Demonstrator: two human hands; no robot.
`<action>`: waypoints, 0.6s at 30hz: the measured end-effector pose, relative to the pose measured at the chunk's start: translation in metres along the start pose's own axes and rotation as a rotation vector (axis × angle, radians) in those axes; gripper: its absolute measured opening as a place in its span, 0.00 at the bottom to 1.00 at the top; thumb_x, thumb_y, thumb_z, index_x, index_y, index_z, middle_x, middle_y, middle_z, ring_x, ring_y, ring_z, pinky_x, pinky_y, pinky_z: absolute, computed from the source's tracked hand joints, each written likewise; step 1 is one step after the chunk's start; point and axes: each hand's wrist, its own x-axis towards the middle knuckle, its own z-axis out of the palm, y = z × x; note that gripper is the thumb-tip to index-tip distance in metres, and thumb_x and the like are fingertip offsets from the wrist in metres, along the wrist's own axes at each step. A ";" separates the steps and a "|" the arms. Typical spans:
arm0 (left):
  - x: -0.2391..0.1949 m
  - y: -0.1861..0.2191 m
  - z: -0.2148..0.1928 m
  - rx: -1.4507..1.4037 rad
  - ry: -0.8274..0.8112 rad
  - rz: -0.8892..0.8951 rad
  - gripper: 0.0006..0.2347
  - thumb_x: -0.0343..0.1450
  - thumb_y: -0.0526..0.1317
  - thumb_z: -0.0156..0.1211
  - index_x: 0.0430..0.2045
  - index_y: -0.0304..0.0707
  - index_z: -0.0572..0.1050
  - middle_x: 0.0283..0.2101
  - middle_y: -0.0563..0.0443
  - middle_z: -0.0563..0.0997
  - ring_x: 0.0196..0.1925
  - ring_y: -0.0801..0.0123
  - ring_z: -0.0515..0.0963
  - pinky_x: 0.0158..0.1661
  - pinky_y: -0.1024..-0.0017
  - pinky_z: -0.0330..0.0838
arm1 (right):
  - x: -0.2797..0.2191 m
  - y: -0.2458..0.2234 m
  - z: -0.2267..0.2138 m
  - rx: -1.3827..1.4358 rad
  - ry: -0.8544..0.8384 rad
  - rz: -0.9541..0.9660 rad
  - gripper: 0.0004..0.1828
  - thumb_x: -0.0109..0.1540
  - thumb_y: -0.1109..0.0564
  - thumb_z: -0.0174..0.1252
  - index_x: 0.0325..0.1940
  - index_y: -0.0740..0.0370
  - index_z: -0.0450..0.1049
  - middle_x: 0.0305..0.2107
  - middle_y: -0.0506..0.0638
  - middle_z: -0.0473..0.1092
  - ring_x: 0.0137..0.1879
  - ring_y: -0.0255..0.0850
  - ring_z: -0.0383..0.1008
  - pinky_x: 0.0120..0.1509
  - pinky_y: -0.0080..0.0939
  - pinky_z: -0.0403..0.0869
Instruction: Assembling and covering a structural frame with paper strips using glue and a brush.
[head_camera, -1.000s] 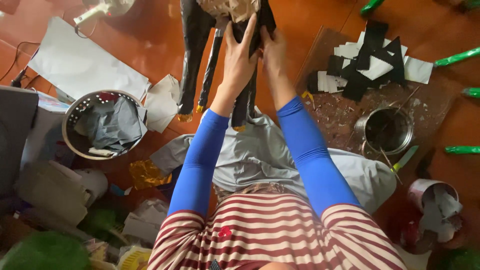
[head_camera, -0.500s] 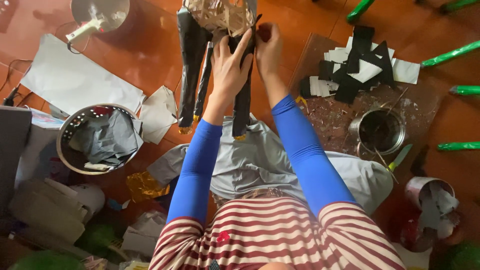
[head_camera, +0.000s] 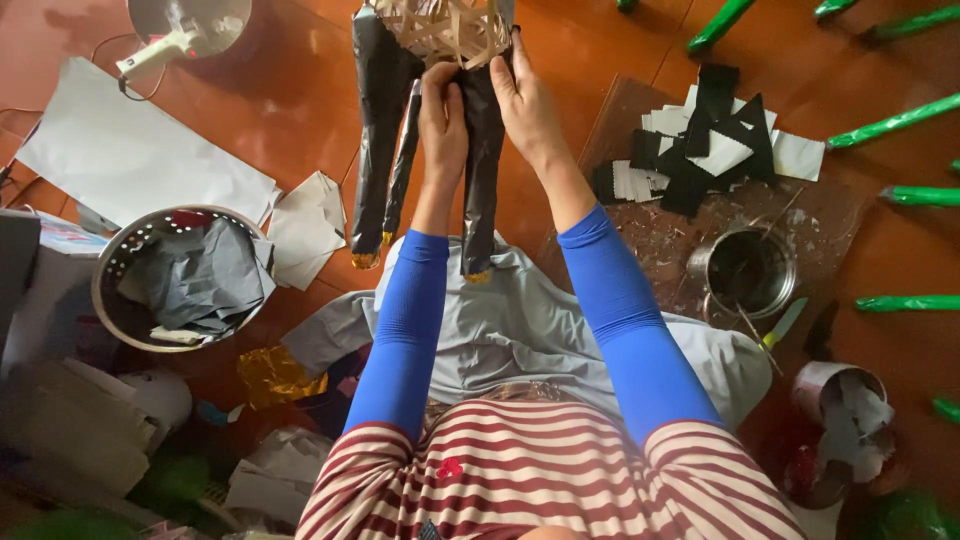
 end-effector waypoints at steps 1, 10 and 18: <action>0.003 -0.002 0.001 0.001 0.002 -0.002 0.09 0.81 0.28 0.48 0.55 0.34 0.69 0.53 0.47 0.77 0.56 0.66 0.77 0.58 0.73 0.70 | 0.001 -0.001 -0.001 0.000 -0.003 0.001 0.39 0.74 0.38 0.43 0.79 0.69 0.47 0.70 0.65 0.63 0.77 0.51 0.64 0.77 0.42 0.64; 0.014 -0.043 0.015 -0.289 -0.012 -0.067 0.07 0.84 0.32 0.46 0.56 0.34 0.66 0.51 0.50 0.73 0.54 0.71 0.72 0.58 0.74 0.68 | 0.021 -0.008 -0.011 -0.185 -0.128 0.172 0.46 0.72 0.31 0.41 0.79 0.70 0.45 0.68 0.69 0.60 0.74 0.56 0.61 0.73 0.44 0.67; 0.000 -0.099 0.031 -0.388 0.030 -0.109 0.25 0.85 0.31 0.46 0.78 0.42 0.46 0.63 0.43 0.72 0.67 0.62 0.71 0.70 0.68 0.64 | 0.011 -0.010 -0.001 -0.245 -0.062 -0.005 0.46 0.67 0.43 0.67 0.76 0.69 0.50 0.60 0.66 0.71 0.67 0.57 0.73 0.67 0.51 0.72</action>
